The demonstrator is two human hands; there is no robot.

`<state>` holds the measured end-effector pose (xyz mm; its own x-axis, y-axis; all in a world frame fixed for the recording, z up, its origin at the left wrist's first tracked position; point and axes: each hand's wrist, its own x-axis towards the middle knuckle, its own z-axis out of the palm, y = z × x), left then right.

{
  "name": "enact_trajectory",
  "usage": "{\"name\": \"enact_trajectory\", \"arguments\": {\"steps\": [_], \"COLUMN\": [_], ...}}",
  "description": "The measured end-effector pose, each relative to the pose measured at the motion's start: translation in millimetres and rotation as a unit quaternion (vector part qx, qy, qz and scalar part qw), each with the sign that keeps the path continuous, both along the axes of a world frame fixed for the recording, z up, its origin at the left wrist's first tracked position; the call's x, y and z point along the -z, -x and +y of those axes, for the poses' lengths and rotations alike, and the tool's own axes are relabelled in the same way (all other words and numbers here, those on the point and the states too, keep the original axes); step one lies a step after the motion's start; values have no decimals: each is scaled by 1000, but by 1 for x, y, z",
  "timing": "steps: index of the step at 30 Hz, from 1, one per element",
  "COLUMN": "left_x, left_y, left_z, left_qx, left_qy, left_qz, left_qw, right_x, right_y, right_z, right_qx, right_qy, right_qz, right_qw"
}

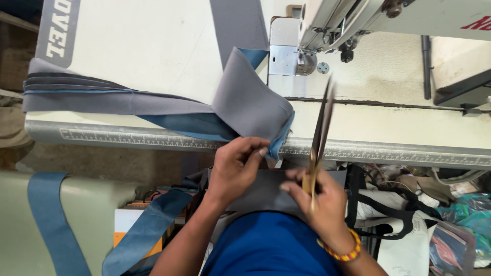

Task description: The person trims excess fabric and threads from a sewn seam using shears. They then fold and align the fabric edges by hand, preparing the piece for further sewing.

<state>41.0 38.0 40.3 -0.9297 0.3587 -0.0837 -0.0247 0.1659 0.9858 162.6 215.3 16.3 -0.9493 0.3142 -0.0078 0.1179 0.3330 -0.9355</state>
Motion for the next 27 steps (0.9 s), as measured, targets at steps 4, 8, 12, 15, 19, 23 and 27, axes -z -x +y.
{"name": "enact_trajectory", "arguments": {"steps": [4, 8, 12, 15, 19, 23, 27], "left_x": [-8, -12, -16, -21, -27, -28, -25], "left_y": [-6, -1, 9, 13, 14, 10, 2], "left_z": [-10, -15, -21, -25, -27, -29, -26], "left_qx": [12, 5, -14, 0, 44, 73, 37], "left_qy": [17, 26, 67, 116, 68, 86, 221], "left_qz": [54, 27, 40, 38, 92, 202, 371], "left_qw": [998, 999, 997, 993, 992, 973, 901], "right_x": [1, 4, 6, 8, 10, 7, -3], "right_y": [43, 53, 49, 49, 50, 52, 56], "right_z": [-17, -22, -21, -21, -24, -27, -27], "right_qx": [1, -16, -19, -18, -8, 17, 6], "right_qy": [202, 227, 231, 236, 269, 257, 289], "right_qz": [29, 26, 37, 41, 21, 9, 20], "right_qw": [979, 973, 972, 971, 963, 966, 957]}}
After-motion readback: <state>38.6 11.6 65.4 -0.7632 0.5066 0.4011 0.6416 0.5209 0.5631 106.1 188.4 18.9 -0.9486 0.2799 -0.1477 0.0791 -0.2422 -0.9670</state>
